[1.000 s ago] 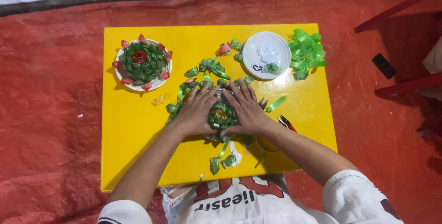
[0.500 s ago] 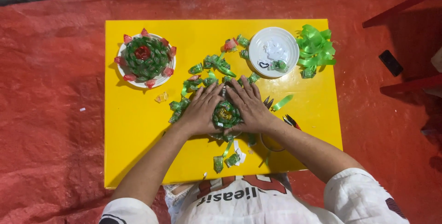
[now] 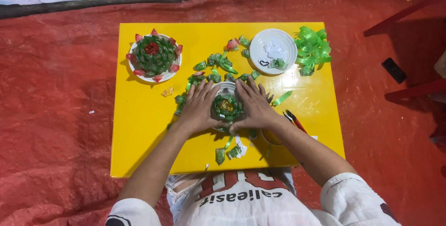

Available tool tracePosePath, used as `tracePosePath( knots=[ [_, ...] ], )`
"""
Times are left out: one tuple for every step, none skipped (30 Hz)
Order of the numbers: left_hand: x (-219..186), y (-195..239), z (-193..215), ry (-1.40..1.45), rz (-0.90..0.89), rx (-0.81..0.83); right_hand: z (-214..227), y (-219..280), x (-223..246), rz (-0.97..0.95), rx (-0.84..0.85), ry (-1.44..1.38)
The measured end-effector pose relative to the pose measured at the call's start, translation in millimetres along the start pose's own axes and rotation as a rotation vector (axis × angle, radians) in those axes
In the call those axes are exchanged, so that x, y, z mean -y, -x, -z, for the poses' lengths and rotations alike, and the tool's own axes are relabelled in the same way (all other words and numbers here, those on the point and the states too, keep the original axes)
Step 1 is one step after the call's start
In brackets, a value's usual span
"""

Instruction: The person is assembling a decorative arrangement by applying tape to small green leaf-like objects and placing them into a white bowl.

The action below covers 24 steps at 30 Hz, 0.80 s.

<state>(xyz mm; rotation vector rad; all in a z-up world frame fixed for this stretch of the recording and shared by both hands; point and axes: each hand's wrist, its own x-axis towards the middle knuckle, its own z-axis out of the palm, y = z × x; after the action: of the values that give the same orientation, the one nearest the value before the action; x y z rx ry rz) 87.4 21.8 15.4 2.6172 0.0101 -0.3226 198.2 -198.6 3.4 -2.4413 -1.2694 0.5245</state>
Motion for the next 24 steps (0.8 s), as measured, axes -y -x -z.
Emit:
tracePosePath(
  knots=[
    [-2, 2, 2, 0.0, 0.0, -0.001, -1, 1, -1, 0.001, 0.0, 0.001],
    [-5, 4, 5, 0.001, 0.007, 0.013, -3, 2, -3, 0.017, -0.038, -0.007],
    [-8, 7, 6, 0.003, 0.014, 0.03, -5, 5, -5, 0.03, -0.075, -0.016],
    [-10, 11, 9, 0.005, 0.013, 0.032, -6, 6, -7, 0.028, -0.073, -0.017],
    [-12, 14, 14, -0.001, 0.013, 0.037, -6, 7, -8, 0.043, -0.134, -0.095],
    [-14, 18, 19, -0.008, 0.013, 0.041, -7, 8, -10, 0.059, -0.196, -0.173],
    [-17, 24, 26, -0.007, 0.01, 0.04, -12, 8, -11, 0.057, -0.197, -0.17],
    [-20, 31, 34, 0.008, 0.043, 0.058, -17, 8, -13, 0.092, -0.26, -0.238],
    [-23, 38, 41, 0.023, 0.079, 0.077, -23, 8, -14, 0.128, -0.322, -0.309],
    [-20, 38, 39, 0.024, 0.077, 0.077, -21, 9, -7, 0.127, -0.321, -0.307],
    [-16, 38, 39, 0.175, 0.028, -0.027, -20, 9, 1, 0.217, -0.395, -0.346],
    [-11, 39, 38, 0.326, -0.022, -0.131, -19, 8, 9, 0.309, -0.469, -0.385],
    [-13, 33, 31, 0.323, -0.016, -0.134, -20, 4, 12, 0.315, -0.467, -0.389],
    [-13, 27, 23, 0.569, -0.044, -0.272, -21, 0, 16, 0.348, -0.511, -0.436],
    [-14, 22, 15, 0.814, -0.072, -0.413, -23, -5, 19, 0.381, -0.552, -0.484],
    [-16, 16, 5, 0.812, -0.067, -0.418, -30, -8, 22, 0.388, -0.548, -0.488],
    [-19, 9, -4, 0.892, -0.047, -0.429, -36, -12, 23, 0.392, -0.565, -0.558],
    [-22, 0, -14, 0.972, -0.028, -0.44, -41, -15, 24, 0.395, -0.581, -0.628],
    [-22, -7, -21, 0.975, -0.03, -0.441, -44, -18, 25, 0.395, -0.579, -0.625],
    [-23, -15, -29, 0.96, -0.053, -0.45, -46, -20, 26, 0.398, -0.608, -0.628],
    [-23, -23, -36, 0.945, -0.077, -0.458, -49, -23, 27, 0.399, -0.637, -0.632],
    [-24, -24, -41, 0.948, -0.078, -0.459, -50, -23, 27, 0.399, -0.636, -0.629],
    [-25, -27, -44, 0.919, -0.161, -0.573, -51, -25, 27, 0.407, -0.672, -0.68],
    [-26, -29, -48, 0.887, -0.244, -0.687, -52, -26, 26, 0.415, -0.708, -0.731]
  ],
)
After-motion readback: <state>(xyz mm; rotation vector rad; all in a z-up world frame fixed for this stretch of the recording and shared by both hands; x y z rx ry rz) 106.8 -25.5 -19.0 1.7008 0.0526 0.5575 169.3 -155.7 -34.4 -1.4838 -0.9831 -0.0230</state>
